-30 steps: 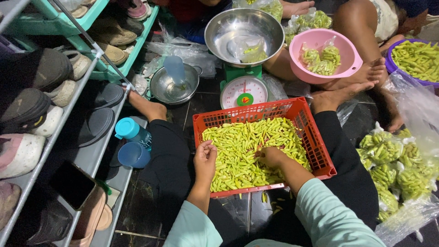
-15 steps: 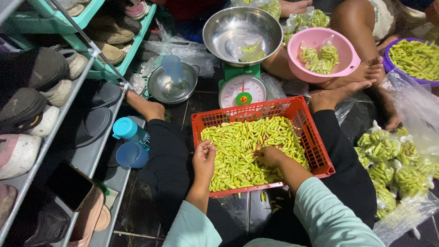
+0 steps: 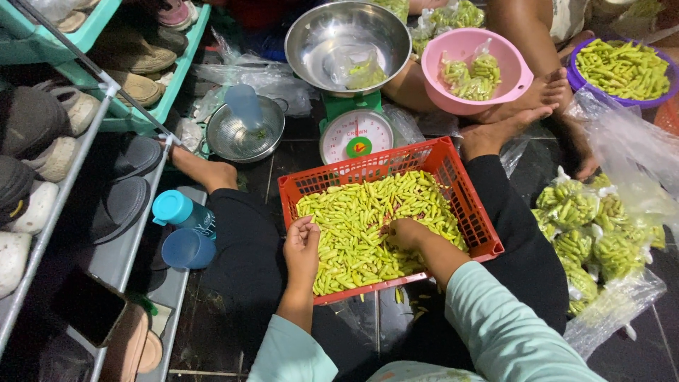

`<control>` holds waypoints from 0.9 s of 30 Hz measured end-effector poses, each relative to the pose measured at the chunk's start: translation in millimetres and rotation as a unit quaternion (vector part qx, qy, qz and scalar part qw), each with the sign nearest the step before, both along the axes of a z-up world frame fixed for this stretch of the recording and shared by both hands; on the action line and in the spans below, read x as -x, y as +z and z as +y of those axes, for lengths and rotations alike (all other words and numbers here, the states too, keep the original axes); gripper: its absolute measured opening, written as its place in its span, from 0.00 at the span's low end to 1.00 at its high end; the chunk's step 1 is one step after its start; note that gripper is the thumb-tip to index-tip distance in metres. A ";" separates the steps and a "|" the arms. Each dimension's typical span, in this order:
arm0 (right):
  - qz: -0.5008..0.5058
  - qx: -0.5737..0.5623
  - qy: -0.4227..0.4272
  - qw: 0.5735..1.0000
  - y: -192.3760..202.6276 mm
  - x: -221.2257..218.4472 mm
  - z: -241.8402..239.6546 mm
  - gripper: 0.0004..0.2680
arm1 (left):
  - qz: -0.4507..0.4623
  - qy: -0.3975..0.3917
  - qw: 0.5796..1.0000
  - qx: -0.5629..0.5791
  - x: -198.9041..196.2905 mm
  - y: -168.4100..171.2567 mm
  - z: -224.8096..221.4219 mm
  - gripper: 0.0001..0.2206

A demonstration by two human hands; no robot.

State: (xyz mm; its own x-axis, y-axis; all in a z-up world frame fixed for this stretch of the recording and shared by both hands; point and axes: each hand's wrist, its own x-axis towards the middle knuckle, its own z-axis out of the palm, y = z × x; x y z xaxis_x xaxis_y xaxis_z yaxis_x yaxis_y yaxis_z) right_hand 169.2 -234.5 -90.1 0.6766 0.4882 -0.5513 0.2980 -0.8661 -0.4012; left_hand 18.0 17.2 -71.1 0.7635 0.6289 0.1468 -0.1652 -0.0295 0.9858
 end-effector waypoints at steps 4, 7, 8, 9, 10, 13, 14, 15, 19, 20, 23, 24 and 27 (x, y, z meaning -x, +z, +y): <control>0.004 0.017 0.007 1.000 1.2 0.2 0.6 0.12 | 0.007 0.001 1.000 0.002 1.2 5.1 -1.5 0.14; 0.012 0.026 0.005 1.000 15.9 6.3 0.8 0.12 | 0.006 0.004 1.000 -0.002 0.4 3.7 -1.2 0.14; 0.009 0.027 0.006 1.000 12.4 5.7 0.7 0.12 | 0.007 0.004 1.000 -0.001 0.9 4.5 -1.4 0.14; 0.006 0.028 0.007 1.000 9.0 5.0 0.7 0.12 | 0.007 0.004 1.000 0.000 1.3 5.3 -1.5 0.14; 0.007 0.029 0.007 1.000 -1.2 0.7 0.1 0.12 | 0.008 0.003 1.000 0.000 1.0 4.9 -1.5 0.14; 0.002 0.013 -0.012 1.000 -18.7 -5.9 -0.8 0.11 | 0.003 0.002 1.000 0.002 1.4 5.3 -1.6 0.14; 0.001 0.017 -0.004 1.000 -15.6 -4.5 -0.4 0.11 | 0.004 0.003 1.000 0.000 1.9 6.6 -1.7 0.14; 0.000 0.020 0.003 1.000 -12.5 -3.1 0.2 0.12 | 0.004 0.004 1.000 -0.002 2.4 8.0 -1.8 0.14; 0.004 0.016 0.005 1.000 -4.1 -0.9 0.2 0.12 | 0.004 0.003 1.000 -0.005 3.0 11.1 -2.5 0.13; 0.005 0.019 0.006 1.000 1.4 0.7 0.3 0.12 | 0.003 0.002 1.000 -0.005 3.6 12.9 -3.1 0.13; 0.007 0.018 0.005 1.000 1.2 2.0 0.2 0.12 | 0.001 0.002 1.000 -0.003 3.5 11.9 -3.3 0.13; 0.007 0.014 0.003 1.000 -1.7 1.9 0.0 0.12 | 0.000 0.002 1.000 -0.001 3.1 10.4 -3.1 0.13; 0.008 0.018 0.007 1.000 -2.8 -1.5 0.9 0.12 | 0.001 0.003 1.000 -0.006 3.9 14.5 -3.3 0.13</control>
